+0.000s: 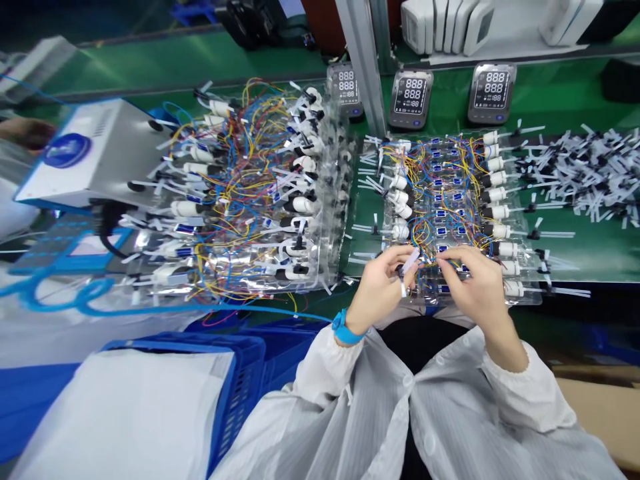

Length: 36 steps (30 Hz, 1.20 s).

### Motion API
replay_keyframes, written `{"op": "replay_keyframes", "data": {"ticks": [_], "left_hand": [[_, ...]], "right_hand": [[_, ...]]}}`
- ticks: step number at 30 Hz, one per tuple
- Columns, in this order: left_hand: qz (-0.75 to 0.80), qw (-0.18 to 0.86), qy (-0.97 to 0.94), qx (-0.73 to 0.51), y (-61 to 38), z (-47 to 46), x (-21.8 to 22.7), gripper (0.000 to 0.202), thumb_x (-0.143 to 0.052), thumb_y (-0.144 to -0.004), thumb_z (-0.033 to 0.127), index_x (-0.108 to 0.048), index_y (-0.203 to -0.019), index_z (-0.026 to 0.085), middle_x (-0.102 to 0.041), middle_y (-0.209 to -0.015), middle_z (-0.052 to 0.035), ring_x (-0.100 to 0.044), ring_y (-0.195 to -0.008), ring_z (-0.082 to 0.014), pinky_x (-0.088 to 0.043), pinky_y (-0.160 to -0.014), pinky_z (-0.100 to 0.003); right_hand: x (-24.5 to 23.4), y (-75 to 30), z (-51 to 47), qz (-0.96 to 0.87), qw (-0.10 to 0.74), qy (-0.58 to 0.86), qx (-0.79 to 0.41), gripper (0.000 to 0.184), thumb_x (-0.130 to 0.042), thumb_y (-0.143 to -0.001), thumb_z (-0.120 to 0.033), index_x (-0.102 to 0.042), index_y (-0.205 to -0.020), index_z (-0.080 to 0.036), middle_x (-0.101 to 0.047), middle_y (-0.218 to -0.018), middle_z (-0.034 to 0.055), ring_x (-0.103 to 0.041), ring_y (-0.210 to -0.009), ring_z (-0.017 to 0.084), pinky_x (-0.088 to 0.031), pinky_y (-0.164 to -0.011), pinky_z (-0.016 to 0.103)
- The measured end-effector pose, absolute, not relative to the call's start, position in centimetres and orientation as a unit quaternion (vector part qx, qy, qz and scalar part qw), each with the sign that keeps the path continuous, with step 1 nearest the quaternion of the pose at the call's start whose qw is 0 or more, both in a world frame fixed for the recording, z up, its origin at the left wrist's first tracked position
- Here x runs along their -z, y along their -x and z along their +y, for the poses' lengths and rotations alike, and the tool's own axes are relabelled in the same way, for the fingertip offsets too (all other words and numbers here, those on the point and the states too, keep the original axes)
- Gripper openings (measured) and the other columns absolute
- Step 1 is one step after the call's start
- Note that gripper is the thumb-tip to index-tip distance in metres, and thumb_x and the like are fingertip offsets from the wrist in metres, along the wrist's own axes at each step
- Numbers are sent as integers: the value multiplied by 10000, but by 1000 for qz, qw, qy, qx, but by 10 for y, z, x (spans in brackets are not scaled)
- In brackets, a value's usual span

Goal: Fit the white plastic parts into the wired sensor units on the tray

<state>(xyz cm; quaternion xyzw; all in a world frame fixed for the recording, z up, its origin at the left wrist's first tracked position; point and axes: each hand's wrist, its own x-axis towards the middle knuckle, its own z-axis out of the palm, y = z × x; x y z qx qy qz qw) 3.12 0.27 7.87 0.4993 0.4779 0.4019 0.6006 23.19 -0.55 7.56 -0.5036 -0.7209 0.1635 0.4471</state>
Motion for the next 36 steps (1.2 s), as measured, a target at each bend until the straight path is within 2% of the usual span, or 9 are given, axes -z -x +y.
{"op": "replay_keyframes", "data": {"ticks": [5, 10, 16, 20, 24, 31, 36], "left_hand": [[492, 600, -476, -414, -29, 1, -77, 368, -770, -956, 468, -692, -1172, 181, -635, -650, 29, -554, -513, -90, -424, -478, -208], [489, 584, -467, -450, -26, 1, -76, 395, -772, -940, 533, -707, -1106, 181, -601, -600, 48, -505, -478, -76, -414, -470, -203], [498, 573, -486, -434, -26, 1, -74, 295, -765, -950, 463, -754, -1057, 188, -587, -638, 30, -512, -513, -91, -424, -509, -234], [499, 522, -543, -430, -26, 2, -71, 247, -801, -927, 381, -814, -1107, 213, -641, -828, -20, -578, -654, -119, -471, -600, -261], [494, 490, -573, -433, -24, 4, -67, 207, -801, -936, 374, -840, -1081, 231, -681, -951, -53, -616, -755, -147, -496, -671, -287], [485, 445, -616, -433, -24, 5, -70, 118, -808, -934, 316, -843, -996, 222, -688, -850, -28, -630, -800, -166, -483, -753, -310], [488, 405, -643, -429, -26, 9, -73, 59, -842, -890, 251, -824, -860, 204, -693, -802, -10, -610, -762, -153, -475, -740, -296]], "right_hand": [[-77, -233, -9, -704, 471, 504, -171, 92, -663, -1017, -159, -714, -1001, -234, -803, -951, 46, -764, -883, 216, -595, -849, 399], [-73, -235, -7, -650, 490, 544, -205, 73, -652, -1016, -195, -712, -1013, -235, -794, -949, 49, -760, -874, 221, -608, -848, 400], [-73, -230, -6, -651, 494, 539, -205, 72, -652, -1012, -197, -714, -997, -232, -790, -942, 50, -757, -865, 216, -617, -845, 395], [-73, -227, -6, -659, 491, 534, -198, 68, -669, -1004, -200, -724, -988, -238, -797, -950, 48, -761, -877, 216, -626, -851, 392], [-74, -225, -5, -659, 493, 530, -205, 71, -681, -1001, -208, -740, -979, -242, -807, -955, 47, -763, -876, 217, -628, -840, 393], [-79, -214, 0, -648, 500, 513, -258, 83, -691, -1002, -221, -762, -960, -228, -817, -952, 43, -772, -882, 203, -621, -845, 365], [-79, -211, 2, -632, 502, 508, -300, 53, -719, -983, -218, -764, -956, -226, -811, -935, 28, -762, -858, 186, -608, -807, 337]]}}
